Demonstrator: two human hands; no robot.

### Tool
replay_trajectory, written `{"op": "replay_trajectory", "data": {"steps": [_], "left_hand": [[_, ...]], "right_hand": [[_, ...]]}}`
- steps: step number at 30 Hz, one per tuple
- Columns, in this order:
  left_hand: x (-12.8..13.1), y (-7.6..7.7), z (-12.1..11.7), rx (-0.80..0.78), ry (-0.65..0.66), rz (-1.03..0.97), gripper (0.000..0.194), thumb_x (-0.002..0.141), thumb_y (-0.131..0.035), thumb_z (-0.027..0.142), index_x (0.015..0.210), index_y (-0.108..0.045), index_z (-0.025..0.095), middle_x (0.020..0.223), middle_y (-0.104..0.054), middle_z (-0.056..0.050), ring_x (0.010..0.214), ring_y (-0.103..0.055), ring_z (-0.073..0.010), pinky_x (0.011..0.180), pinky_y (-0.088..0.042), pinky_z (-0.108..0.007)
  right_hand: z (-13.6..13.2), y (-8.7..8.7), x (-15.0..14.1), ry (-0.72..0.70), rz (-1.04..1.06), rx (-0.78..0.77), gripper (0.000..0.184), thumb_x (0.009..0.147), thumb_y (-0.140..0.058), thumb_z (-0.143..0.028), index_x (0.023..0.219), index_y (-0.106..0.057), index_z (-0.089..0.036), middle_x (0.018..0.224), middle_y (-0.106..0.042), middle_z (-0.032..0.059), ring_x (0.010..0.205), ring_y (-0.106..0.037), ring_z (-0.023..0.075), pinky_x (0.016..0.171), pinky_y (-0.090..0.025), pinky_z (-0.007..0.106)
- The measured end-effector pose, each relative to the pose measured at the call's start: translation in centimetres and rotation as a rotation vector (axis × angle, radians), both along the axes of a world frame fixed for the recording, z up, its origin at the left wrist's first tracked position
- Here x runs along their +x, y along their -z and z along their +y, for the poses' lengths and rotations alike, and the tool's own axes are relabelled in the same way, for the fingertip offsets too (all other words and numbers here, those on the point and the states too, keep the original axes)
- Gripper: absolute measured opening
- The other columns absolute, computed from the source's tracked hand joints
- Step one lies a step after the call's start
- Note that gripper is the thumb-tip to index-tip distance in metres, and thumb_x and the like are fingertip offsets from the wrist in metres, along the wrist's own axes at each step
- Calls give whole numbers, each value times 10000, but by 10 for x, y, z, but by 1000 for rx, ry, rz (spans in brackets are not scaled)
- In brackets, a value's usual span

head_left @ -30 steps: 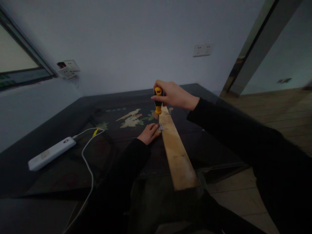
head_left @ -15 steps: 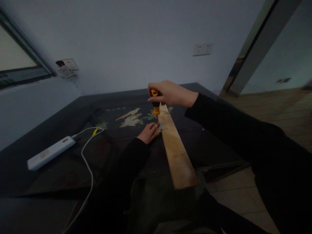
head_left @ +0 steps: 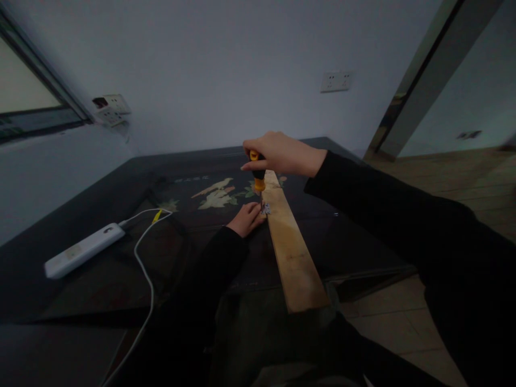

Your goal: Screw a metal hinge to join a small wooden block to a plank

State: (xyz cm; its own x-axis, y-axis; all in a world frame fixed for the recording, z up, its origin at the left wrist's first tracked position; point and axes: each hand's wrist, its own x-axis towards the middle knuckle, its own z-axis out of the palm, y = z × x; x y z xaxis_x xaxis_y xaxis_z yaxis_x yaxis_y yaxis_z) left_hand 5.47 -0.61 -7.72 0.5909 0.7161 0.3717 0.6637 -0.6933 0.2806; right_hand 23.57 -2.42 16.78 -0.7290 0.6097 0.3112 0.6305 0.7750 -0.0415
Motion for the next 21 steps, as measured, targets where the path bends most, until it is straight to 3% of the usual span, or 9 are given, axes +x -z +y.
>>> {"op": "replay_trajectory", "data": {"steps": [5,10,16,21], "left_hand": [[0,-2,-1,-20,-3,27,587,930,-418,442,1442,-350,163,1347,-425,-173,1255,-409,-299,1076,-367,-485],[-1,-2,0,-28,10,16,589,932,-411,445,1436,-360,146,1340,-424,-185,1260,-406,-301,1083,-364,-481],[-1,0,0,-34,19,-30,599,932,-407,467,1451,-342,175,1346,-419,-172,1267,-403,-304,1081,-364,-490],[-2,3,3,-43,34,-50,634,913,-462,461,1468,-314,192,1324,-432,-171,1221,-448,-305,1060,-380,-495]], "right_hand": [[-3,0,-10,100,-53,126,413,863,-569,-477,1011,-649,-100,976,-651,131,933,-588,231,735,-360,293],[4,-1,-20,64,-25,61,283,847,-612,-337,992,-673,-101,947,-668,110,913,-603,202,745,-387,283],[9,-11,-16,-14,54,-324,273,807,-679,-335,951,-701,-104,793,-664,50,700,-618,129,643,-455,245],[5,-19,-10,-64,31,-639,295,736,-747,-228,1016,-708,-143,845,-683,18,717,-646,127,642,-511,246]]}}
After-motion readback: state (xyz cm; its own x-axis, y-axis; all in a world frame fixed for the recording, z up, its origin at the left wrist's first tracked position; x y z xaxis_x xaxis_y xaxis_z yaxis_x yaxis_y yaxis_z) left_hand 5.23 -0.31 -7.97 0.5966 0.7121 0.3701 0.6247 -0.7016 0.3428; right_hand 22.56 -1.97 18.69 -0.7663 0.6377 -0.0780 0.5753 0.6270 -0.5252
